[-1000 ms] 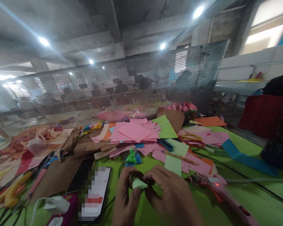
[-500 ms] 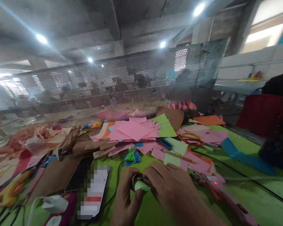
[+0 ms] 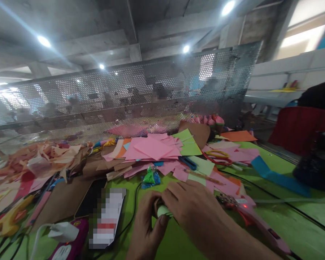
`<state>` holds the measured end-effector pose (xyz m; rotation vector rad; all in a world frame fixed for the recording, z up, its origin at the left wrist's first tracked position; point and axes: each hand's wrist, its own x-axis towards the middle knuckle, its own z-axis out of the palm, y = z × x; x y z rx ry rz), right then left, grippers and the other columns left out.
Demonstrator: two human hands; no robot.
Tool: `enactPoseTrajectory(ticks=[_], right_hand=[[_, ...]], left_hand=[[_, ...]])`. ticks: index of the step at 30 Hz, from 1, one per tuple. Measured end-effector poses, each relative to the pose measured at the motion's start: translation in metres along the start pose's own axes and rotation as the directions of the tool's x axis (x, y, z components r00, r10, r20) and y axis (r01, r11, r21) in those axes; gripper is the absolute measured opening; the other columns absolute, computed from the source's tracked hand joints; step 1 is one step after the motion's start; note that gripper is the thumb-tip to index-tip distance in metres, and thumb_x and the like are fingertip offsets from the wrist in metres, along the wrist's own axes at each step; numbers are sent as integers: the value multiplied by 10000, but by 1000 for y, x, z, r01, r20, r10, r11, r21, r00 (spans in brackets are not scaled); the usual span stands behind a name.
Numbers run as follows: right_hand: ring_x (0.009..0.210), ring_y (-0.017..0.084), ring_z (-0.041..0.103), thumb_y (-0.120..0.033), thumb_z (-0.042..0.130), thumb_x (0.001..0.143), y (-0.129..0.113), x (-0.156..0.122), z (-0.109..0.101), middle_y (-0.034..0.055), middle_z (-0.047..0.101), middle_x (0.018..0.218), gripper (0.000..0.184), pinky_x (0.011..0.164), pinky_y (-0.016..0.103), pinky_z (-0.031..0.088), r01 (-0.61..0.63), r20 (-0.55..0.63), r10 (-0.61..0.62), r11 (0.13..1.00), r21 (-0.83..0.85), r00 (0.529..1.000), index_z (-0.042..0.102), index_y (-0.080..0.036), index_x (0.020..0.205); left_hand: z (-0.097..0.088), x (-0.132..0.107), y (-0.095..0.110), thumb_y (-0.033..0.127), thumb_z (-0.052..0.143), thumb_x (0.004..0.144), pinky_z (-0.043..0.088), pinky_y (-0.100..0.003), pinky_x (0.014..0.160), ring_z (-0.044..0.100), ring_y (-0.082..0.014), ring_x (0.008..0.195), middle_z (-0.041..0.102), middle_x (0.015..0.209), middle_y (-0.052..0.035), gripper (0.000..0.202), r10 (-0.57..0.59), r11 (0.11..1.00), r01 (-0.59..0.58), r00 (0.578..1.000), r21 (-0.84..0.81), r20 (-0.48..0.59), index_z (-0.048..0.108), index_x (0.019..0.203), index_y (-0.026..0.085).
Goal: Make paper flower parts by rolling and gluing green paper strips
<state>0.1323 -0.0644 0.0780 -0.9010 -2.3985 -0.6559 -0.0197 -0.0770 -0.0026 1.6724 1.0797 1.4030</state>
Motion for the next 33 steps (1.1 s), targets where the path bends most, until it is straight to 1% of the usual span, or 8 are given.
enactPoseTrajectory(ticks=[4, 9, 14, 18, 22, 25, 29, 33], right_hand=[[546, 175, 547, -10, 655, 735, 1, 4, -2, -1, 635, 654, 218, 518, 316, 238, 22, -13, -22, 999, -23, 1000, 542, -194, 705], [548, 160, 517, -5, 642, 758, 1, 7, -6, -1, 632, 670, 213, 514, 315, 201, 48, 9, -48, 999, -20, 999, 535, -186, 722], [579, 169, 514, -2, 621, 777, 3, 6, -3, 2, 629, 710, 212, 532, 319, 201, 43, 34, -44, 999, 21, 998, 526, -189, 744], [593, 165, 505, 6, 596, 784, 8, 7, -2, -2, 613, 702, 218, 541, 325, 188, 41, 53, -42, 999, 32, 998, 510, -193, 758], [615, 167, 511, -11, 597, 764, 9, 9, -3, 6, 613, 719, 198, 539, 328, 174, 36, 131, -39, 999, 29, 991, 515, -191, 772], [635, 173, 522, -40, 629, 749, 10, 10, -4, 10, 618, 737, 185, 540, 326, 167, 14, 189, -21, 999, 36, 982, 524, -190, 778], [620, 168, 523, -146, 707, 803, 13, 11, -4, 0, 633, 757, 161, 536, 319, 165, -19, 210, 1, 996, 83, 978, 554, -191, 821], [633, 167, 535, -240, 727, 843, 16, 13, -7, 5, 656, 812, 155, 539, 310, 175, -43, 232, 15, 992, 115, 973, 583, -185, 857]], left_hand=[[-1, 1, -4, 577, 504, 890, 430, -304, 765, 526, -229, 832, 597, 877, -39, 413, 17, 999, -18, 999, 27, 42, 648, 1065, 232], [0, 3, -6, 591, 494, 888, 436, -298, 767, 518, -214, 801, 599, 903, -39, 439, 22, 999, -21, 999, -25, 49, 628, 1085, 223], [1, 2, -4, 633, 502, 863, 465, -326, 835, 552, -237, 855, 635, 905, -55, 498, -9, 998, 12, 999, -63, 40, 657, 1051, 199], [1, 1, -3, 645, 545, 831, 484, -335, 832, 565, -267, 919, 652, 871, -65, 505, -24, 997, 25, 1000, -79, 10, 687, 1022, 199], [1, 1, 0, 636, 576, 813, 494, -344, 822, 568, -277, 914, 650, 833, -64, 468, -34, 995, 32, 999, -98, -14, 707, 965, 213], [1, 2, 1, 629, 579, 814, 497, -347, 818, 571, -269, 884, 642, 815, -57, 450, -38, 995, 36, 999, -89, -19, 709, 951, 221], [1, 3, 2, 620, 543, 841, 484, -346, 806, 555, -238, 808, 617, 833, -45, 438, -60, 993, 63, 998, -97, 37, 677, 960, 220], [1, 3, 0, 618, 525, 854, 468, -329, 783, 548, -234, 811, 613, 849, -44, 434, -57, 995, 62, 997, -82, 56, 659, 976, 223]])
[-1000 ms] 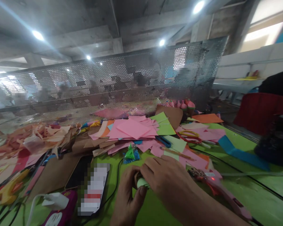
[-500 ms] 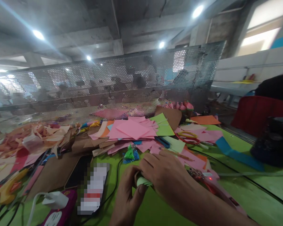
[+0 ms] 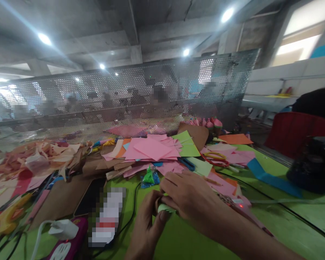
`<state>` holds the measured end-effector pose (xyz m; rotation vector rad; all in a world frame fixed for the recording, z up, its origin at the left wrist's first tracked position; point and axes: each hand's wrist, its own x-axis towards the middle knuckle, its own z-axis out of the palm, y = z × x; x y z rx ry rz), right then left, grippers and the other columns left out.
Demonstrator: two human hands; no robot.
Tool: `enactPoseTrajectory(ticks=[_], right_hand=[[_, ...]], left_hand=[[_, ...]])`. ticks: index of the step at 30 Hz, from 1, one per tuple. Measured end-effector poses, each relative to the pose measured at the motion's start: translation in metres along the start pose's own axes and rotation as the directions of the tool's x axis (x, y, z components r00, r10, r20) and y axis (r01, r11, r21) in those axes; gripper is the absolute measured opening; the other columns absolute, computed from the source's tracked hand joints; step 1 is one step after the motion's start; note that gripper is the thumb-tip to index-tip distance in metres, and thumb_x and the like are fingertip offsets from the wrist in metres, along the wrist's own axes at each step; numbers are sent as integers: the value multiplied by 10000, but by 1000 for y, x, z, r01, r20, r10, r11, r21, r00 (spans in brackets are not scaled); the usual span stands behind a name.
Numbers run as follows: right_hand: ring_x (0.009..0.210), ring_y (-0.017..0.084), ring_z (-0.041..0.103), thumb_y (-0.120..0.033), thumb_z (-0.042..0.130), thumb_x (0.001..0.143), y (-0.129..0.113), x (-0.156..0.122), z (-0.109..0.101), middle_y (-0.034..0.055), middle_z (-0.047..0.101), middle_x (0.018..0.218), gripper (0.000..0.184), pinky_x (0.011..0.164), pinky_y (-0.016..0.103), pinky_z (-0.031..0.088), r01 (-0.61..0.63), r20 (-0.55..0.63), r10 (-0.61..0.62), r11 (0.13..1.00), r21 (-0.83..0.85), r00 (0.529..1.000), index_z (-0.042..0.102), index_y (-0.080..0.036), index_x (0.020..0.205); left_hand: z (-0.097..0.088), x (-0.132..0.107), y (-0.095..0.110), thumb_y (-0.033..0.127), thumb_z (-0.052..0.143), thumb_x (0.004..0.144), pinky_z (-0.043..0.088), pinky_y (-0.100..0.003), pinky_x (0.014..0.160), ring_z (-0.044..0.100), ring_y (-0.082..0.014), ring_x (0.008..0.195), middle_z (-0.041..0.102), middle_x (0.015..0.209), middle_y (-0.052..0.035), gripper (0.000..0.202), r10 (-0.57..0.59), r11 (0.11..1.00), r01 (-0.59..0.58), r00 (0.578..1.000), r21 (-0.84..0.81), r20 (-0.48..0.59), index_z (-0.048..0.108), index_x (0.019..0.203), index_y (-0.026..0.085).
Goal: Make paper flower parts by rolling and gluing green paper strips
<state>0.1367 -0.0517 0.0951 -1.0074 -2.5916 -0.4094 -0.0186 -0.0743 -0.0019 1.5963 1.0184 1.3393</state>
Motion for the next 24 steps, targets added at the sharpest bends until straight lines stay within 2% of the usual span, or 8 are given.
enactPoseTrajectory(ticks=[4, 6, 9, 11, 14, 17, 20, 24], right_hand=[[649, 168, 528, -199, 712, 849, 0, 0, 0, 5, 658, 827, 123, 540, 312, 184, 32, 11, -32, 999, 15, 999, 591, -181, 865], [657, 168, 522, -187, 688, 865, 1, 1, 2, 8, 658, 843, 94, 542, 316, 197, 52, 1, -52, 998, 18, 999, 594, -182, 869], [673, 165, 529, -228, 667, 890, 4, 1, 4, 13, 658, 844, 85, 553, 309, 243, 52, -9, -52, 997, 55, 999, 603, -178, 865], [717, 164, 562, -259, 680, 886, 7, 0, 3, 16, 664, 859, 104, 582, 292, 303, 28, -14, -26, 990, 136, 1000, 618, -176, 888], [810, 160, 607, -221, 663, 896, 13, -5, 0, 24, 671, 924, 78, 668, 267, 389, -50, -55, 71, 947, 318, 996, 634, -182, 957], [778, 145, 606, -159, 646, 888, 14, -14, -1, 11, 663, 877, 28, 678, 247, 414, -176, -89, 242, 872, 456, 966, 640, -185, 897], [699, 129, 587, -136, 681, 849, 7, -24, 3, -17, 658, 785, 73, 627, 228, 403, -268, -52, 355, 788, 554, 934, 641, -188, 815], [683, 134, 592, -131, 694, 836, -5, -30, 12, -23, 657, 738, 98, 612, 230, 404, -321, 4, 414, 701, 637, 910, 641, -182, 772]], left_hand=[[0, -2, -3, 622, 542, 845, 471, -317, 760, 550, -238, 812, 608, 804, -42, 441, 9, 1000, -9, 1000, 5, -20, 683, 950, 219], [0, -3, -4, 626, 544, 843, 466, -324, 768, 554, -242, 822, 625, 839, -49, 455, -3, 1000, 3, 1000, 9, -16, 688, 986, 218], [-1, -2, -4, 641, 542, 839, 453, -326, 768, 553, -239, 823, 637, 893, -50, 473, -21, 1000, 21, 999, -13, -24, 675, 1018, 224], [-1, -1, -3, 650, 543, 834, 441, -311, 740, 543, -228, 804, 623, 866, -39, 477, -23, 999, 22, 1000, -37, -21, 659, 1004, 220], [-1, 2, 0, 657, 525, 842, 413, -282, 687, 516, -199, 764, 589, 816, -18, 476, -14, 996, 12, 999, -94, -28, 616, 981, 211], [0, 1, 2, 663, 519, 843, 402, -276, 687, 506, -183, 754, 590, 828, -16, 483, -14, 986, -1, 996, -166, -91, 590, 987, 207], [2, -1, 1, 693, 534, 813, 409, -277, 695, 531, -196, 785, 606, 846, -24, 523, -40, 982, 11, 988, -189, -149, 598, 995, 208], [0, 2, -8, 719, 537, 786, 426, -290, 738, 563, -222, 836, 642, 875, -35, 545, -42, 984, 4, 977, -176, -211, 626, 970, 214]])
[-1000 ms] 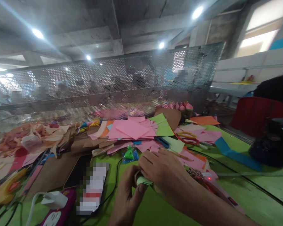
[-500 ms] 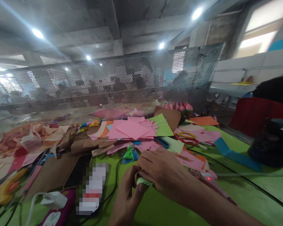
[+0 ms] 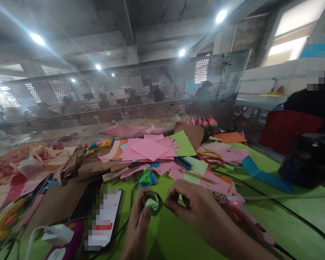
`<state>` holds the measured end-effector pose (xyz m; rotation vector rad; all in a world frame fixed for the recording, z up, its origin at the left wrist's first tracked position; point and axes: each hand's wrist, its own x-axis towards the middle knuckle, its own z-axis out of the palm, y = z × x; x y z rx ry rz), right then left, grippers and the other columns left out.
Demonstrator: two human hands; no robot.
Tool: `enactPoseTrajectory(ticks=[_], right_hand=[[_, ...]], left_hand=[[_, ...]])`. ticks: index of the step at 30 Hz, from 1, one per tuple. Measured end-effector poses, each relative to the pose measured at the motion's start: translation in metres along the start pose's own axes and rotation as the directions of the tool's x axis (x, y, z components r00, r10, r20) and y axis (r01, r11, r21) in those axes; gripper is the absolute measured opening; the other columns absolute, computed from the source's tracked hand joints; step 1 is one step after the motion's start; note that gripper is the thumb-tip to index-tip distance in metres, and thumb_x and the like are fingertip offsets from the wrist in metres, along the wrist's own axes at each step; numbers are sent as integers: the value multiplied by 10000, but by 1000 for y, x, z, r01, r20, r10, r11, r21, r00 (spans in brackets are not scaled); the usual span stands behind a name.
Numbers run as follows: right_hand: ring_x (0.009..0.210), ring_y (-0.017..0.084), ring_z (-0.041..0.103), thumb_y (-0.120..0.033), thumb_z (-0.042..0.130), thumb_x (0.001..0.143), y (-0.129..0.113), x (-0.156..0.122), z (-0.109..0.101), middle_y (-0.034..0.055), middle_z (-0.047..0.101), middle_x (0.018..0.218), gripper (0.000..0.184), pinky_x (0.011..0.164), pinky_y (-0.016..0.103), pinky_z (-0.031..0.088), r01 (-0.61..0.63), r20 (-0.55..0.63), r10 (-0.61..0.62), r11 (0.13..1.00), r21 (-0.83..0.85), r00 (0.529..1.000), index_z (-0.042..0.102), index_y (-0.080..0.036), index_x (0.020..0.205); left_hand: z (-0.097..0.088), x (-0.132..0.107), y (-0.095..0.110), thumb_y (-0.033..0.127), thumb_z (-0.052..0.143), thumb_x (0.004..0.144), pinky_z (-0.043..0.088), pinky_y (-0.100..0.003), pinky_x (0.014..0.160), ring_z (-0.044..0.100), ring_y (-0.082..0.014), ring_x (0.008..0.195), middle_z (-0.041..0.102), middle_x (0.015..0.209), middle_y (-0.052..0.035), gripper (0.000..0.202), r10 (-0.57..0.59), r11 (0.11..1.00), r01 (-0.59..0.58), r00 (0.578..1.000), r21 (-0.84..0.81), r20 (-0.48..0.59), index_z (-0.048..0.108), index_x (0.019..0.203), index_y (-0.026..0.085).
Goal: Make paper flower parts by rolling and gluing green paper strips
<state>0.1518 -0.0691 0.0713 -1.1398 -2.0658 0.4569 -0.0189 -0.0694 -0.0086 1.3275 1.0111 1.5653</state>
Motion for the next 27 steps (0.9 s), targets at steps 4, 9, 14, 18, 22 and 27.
enactPoseTrajectory(ticks=[4, 9, 14, 18, 22, 27], right_hand=[[739, 144, 609, -48, 708, 785, 2, -7, 11, -7, 659, 800, 147, 639, 230, 429, 12, -60, -9, 998, 57, 998, 645, -181, 789], [794, 132, 615, -71, 598, 896, 6, -12, 18, 11, 639, 871, 156, 692, 219, 452, 190, -59, -186, 979, 76, 981, 677, -205, 899], [723, 148, 582, -118, 643, 881, 2, -11, 18, 5, 639, 831, 109, 635, 251, 396, 306, 21, -308, 928, -214, 951, 687, -217, 887], [608, 139, 489, -90, 572, 906, 2, -9, 22, -21, 572, 693, 186, 563, 283, 307, 386, 32, -402, 851, -356, 915, 651, -200, 779], [613, 144, 486, -109, 516, 937, 8, -8, 28, -15, 575, 696, 224, 575, 290, 311, 398, 25, -416, 847, -353, 909, 626, -195, 763], [653, 142, 528, -138, 556, 937, 8, -8, 27, -4, 590, 721, 189, 606, 258, 366, 343, -3, -354, 908, -241, 935, 633, -185, 771]], left_hand=[[-5, 7, -14, 695, 579, 766, 449, -291, 685, 562, -212, 769, 639, 807, -23, 507, -22, 996, 22, 1000, -81, 5, 656, 912, 216], [-8, 5, -21, 661, 554, 814, 474, -314, 736, 586, -235, 847, 655, 843, -44, 489, -96, 989, 95, 995, -117, -3, 672, 959, 209], [-11, 13, -30, 738, 572, 744, 491, -349, 769, 610, -263, 885, 672, 860, -60, 571, -151, 986, 153, 988, -71, 26, 673, 908, 200], [-11, 22, -37, 793, 549, 701, 466, -335, 658, 576, -230, 733, 622, 720, -39, 608, -145, 988, 149, 985, -46, 88, 649, 806, 202], [-6, 18, -32, 777, 548, 709, 443, -325, 615, 549, -215, 678, 599, 674, -30, 581, -139, 987, 147, 984, -65, 109, 644, 786, 209], [0, 13, -20, 745, 528, 755, 441, -328, 613, 551, -212, 653, 591, 648, -25, 551, -129, 984, 143, 983, -105, 131, 649, 815, 210]])
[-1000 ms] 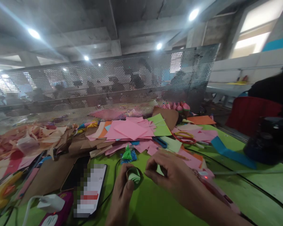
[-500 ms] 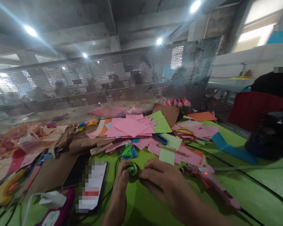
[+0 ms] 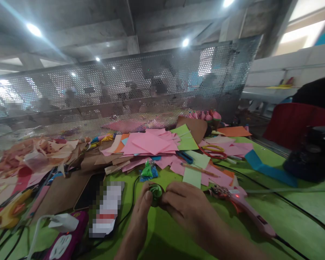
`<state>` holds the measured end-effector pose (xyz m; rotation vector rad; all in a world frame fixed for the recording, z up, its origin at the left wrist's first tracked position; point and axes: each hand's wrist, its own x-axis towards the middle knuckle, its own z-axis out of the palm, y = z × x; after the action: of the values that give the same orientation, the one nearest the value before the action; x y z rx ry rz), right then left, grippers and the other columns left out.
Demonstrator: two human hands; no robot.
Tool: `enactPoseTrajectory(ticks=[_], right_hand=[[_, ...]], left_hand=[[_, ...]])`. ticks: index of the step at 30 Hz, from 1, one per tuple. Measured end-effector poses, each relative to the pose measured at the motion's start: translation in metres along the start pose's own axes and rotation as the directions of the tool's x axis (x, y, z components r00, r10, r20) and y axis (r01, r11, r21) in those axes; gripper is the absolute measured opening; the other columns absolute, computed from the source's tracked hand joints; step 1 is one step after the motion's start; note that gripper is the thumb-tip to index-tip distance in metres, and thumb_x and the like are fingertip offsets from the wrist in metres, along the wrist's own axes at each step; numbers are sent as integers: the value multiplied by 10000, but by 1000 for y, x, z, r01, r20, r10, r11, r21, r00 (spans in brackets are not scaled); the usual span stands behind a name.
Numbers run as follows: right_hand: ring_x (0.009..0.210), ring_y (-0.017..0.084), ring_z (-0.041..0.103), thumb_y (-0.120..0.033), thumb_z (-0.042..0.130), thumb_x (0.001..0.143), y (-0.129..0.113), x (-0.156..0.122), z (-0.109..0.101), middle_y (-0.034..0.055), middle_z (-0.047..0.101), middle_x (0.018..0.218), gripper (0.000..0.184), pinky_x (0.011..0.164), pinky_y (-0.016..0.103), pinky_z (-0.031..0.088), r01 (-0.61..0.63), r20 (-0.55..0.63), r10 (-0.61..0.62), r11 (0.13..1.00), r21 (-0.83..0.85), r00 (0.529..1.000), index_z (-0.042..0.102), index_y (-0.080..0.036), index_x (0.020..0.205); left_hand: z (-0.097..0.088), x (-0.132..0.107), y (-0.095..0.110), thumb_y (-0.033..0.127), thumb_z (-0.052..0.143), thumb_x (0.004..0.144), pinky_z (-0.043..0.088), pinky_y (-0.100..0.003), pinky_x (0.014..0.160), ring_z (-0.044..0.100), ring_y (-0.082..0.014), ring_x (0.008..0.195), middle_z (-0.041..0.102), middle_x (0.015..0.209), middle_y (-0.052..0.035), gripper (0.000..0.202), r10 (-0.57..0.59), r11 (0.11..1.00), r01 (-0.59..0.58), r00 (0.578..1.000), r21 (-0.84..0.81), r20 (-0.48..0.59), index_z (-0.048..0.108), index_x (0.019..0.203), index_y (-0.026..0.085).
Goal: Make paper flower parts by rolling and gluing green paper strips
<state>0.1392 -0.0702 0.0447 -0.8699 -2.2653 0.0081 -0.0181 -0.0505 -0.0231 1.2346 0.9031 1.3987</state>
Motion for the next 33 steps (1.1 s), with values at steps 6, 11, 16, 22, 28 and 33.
enactPoseTrajectory(ticks=[6, 11, 16, 22, 28, 33], right_hand=[[683, 136, 541, -171, 597, 938, 1, -2, -3, -1, 585, 734, 164, 613, 225, 387, -65, 0, 66, 979, 192, 998, 646, -177, 781], [708, 142, 557, -177, 613, 931, 5, -3, -2, 10, 598, 773, 132, 619, 227, 394, -83, -1, 86, 965, 248, 996, 646, -177, 804], [611, 153, 502, -196, 556, 958, 4, -3, -1, -1, 585, 690, 197, 565, 286, 315, 44, -13, -44, 998, -45, 999, 644, -190, 781], [599, 151, 497, -183, 484, 983, 2, -2, 1, 2, 579, 671, 271, 570, 289, 334, 53, -37, -57, 993, -101, 998, 631, -183, 756], [659, 149, 536, -212, 541, 970, 3, -6, -1, 9, 591, 716, 212, 599, 256, 384, -13, -39, 17, 997, 81, 999, 662, -185, 798], [711, 150, 566, -135, 574, 933, 2, -8, -6, 20, 618, 772, 134, 631, 240, 421, -71, -9, 74, 984, 166, 997, 675, -179, 857]], left_hand=[[4, -2, 10, 736, 546, 758, 416, -313, 632, 536, -201, 660, 589, 663, -27, 549, 2, 999, -2, 1000, -37, 10, 645, 792, 197], [5, -4, 13, 720, 570, 762, 395, -300, 627, 519, -191, 658, 591, 669, -23, 537, -11, 998, 12, 1000, -67, 14, 641, 808, 190], [6, -4, 13, 714, 582, 761, 389, -299, 629, 516, -188, 655, 583, 663, -16, 521, -18, 995, 21, 999, -95, 29, 628, 798, 196], [4, -1, 10, 716, 600, 749, 402, -299, 639, 527, -187, 660, 580, 656, -14, 527, -24, 994, 28, 999, -103, 40, 627, 788, 191], [1, -8, 6, 676, 585, 793, 448, -324, 735, 576, -225, 788, 659, 792, -45, 509, -57, 995, 58, 998, -76, 7, 660, 913, 187], [-3, -16, 1, 653, 620, 785, 383, -380, 1008, 507, -305, 1188, 677, 1136, -89, 540, -140, 986, 131, 987, -101, -82, 680, 1079, 204]])
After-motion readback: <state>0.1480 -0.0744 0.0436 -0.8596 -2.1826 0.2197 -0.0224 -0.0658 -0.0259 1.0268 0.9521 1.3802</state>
